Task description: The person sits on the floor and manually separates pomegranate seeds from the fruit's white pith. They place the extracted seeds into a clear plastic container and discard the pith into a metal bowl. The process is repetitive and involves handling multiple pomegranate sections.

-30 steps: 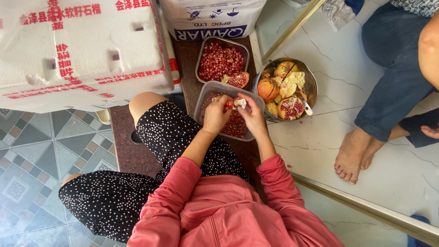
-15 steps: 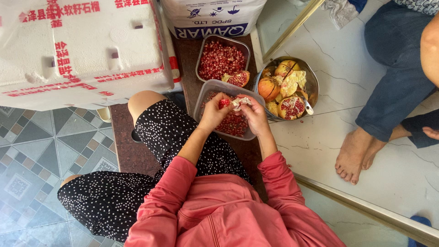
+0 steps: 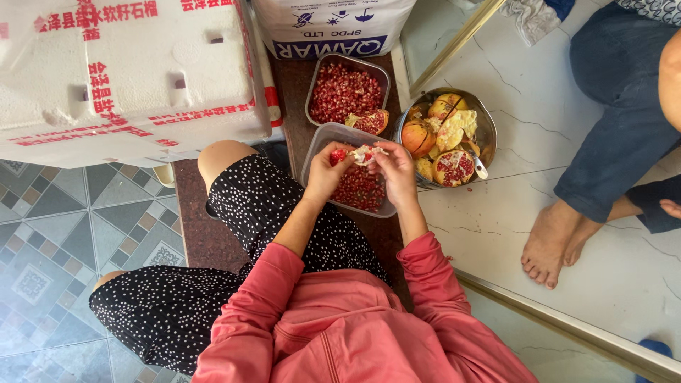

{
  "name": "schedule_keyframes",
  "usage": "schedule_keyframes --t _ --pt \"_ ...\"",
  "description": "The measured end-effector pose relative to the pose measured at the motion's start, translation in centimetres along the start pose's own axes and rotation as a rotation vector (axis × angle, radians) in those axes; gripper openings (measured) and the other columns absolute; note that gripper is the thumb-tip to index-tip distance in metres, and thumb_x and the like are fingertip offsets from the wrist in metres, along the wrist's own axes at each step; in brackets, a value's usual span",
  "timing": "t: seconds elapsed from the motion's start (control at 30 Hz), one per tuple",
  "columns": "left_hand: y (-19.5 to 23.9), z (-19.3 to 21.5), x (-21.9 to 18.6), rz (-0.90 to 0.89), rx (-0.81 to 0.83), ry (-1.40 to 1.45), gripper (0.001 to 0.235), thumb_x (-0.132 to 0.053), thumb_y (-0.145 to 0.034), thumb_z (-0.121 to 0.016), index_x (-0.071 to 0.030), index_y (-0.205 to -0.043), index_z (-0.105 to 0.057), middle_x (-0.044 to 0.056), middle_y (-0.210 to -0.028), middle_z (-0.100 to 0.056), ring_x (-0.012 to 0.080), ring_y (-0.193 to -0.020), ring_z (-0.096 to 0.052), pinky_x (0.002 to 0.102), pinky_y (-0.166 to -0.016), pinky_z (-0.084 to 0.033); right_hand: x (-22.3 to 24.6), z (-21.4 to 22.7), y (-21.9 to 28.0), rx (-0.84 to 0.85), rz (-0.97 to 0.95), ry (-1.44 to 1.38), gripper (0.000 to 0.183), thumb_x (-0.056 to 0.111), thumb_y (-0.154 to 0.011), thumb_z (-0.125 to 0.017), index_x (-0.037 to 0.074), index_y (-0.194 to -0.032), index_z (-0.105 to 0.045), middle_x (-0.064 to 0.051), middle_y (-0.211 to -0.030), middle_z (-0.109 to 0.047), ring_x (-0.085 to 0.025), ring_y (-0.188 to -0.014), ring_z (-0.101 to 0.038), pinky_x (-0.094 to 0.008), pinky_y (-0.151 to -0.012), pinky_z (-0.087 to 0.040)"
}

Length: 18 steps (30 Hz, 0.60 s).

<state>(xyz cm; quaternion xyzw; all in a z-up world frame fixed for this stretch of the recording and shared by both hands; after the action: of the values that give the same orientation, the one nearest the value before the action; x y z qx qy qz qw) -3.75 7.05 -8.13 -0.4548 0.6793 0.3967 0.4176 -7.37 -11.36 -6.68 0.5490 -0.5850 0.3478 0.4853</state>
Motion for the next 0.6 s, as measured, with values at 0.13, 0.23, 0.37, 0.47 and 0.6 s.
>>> schedule_keyframes --t 0.13,0.23,0.37,0.47,0.6 --pt "0.2 0.3 -0.7 0.031 -0.030 0.101 0.014 -0.004 -0.097 -0.069 0.000 -0.111 -0.068 0.009 -0.098 -0.075 0.0132 -0.083 -0.072 0.026 -0.075 -0.061 -1.0 -0.3 -0.1 0.054 -0.043 -0.293 0.020 0.005 -0.103 -0.064 0.005 -0.122 -0.067 -0.006 -0.106 -0.071 -0.015 -0.092 -0.067 -0.032 -0.079 -0.056" --pt "0.3 0.4 -1.0 0.058 -0.040 0.158 0.016 -0.003 -0.096 -0.070 0.000 -0.111 -0.069 0.009 -0.100 -0.075 0.0130 -0.083 -0.072 0.026 -0.075 -0.061 -1.3 -0.9 -0.1 0.061 -0.102 -0.417 0.025 0.009 -0.101 -0.063 0.007 -0.126 -0.065 -0.004 -0.113 -0.070 -0.014 -0.101 -0.065 -0.031 -0.083 -0.054" --pt "0.5 0.5 -0.8 0.057 -0.064 0.123 0.018 -0.004 -0.094 -0.071 0.000 -0.112 -0.069 0.009 -0.101 -0.074 0.0123 -0.081 -0.071 0.026 -0.073 -0.060 -1.0 -1.3 0.2 0.027 -0.164 -0.271 0.031 0.021 -0.106 -0.058 0.007 -0.132 -0.065 -0.004 -0.116 -0.068 -0.014 -0.098 -0.064 -0.030 -0.078 -0.053" --pt "0.5 0.4 -1.0 0.080 -0.064 0.106 0.018 -0.007 -0.095 -0.071 -0.001 -0.112 -0.069 0.008 -0.098 -0.074 0.0124 -0.080 -0.071 0.026 -0.072 -0.060 -0.5 -1.6 -0.1 -0.004 -0.142 0.018 0.034 0.025 -0.108 -0.059 0.008 -0.136 -0.065 -0.005 -0.116 -0.065 -0.012 -0.096 -0.062 -0.027 -0.073 -0.054" --pt "0.6 0.2 -1.3 0.085 -0.044 0.161 0.019 -0.010 -0.094 -0.072 -0.003 -0.110 -0.066 0.006 -0.094 -0.074 0.0127 -0.078 -0.072 0.026 -0.069 -0.060 0.5 -2.2 0.1 0.061 -0.044 0.181 0.041 0.021 -0.098 -0.067 0.009 -0.137 -0.059 -0.001 -0.126 -0.066 -0.007 -0.098 -0.063 -0.021 -0.072 -0.052"
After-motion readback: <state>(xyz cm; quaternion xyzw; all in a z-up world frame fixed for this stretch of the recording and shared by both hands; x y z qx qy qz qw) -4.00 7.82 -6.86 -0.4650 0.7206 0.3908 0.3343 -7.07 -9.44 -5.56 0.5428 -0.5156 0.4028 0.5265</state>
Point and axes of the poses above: each hand's wrist, its own y-axis away from the middle knuckle, its own z-axis out of the back of the hand, x = y × z, the point moved 1 cm from there along -y, towards the middle knuckle
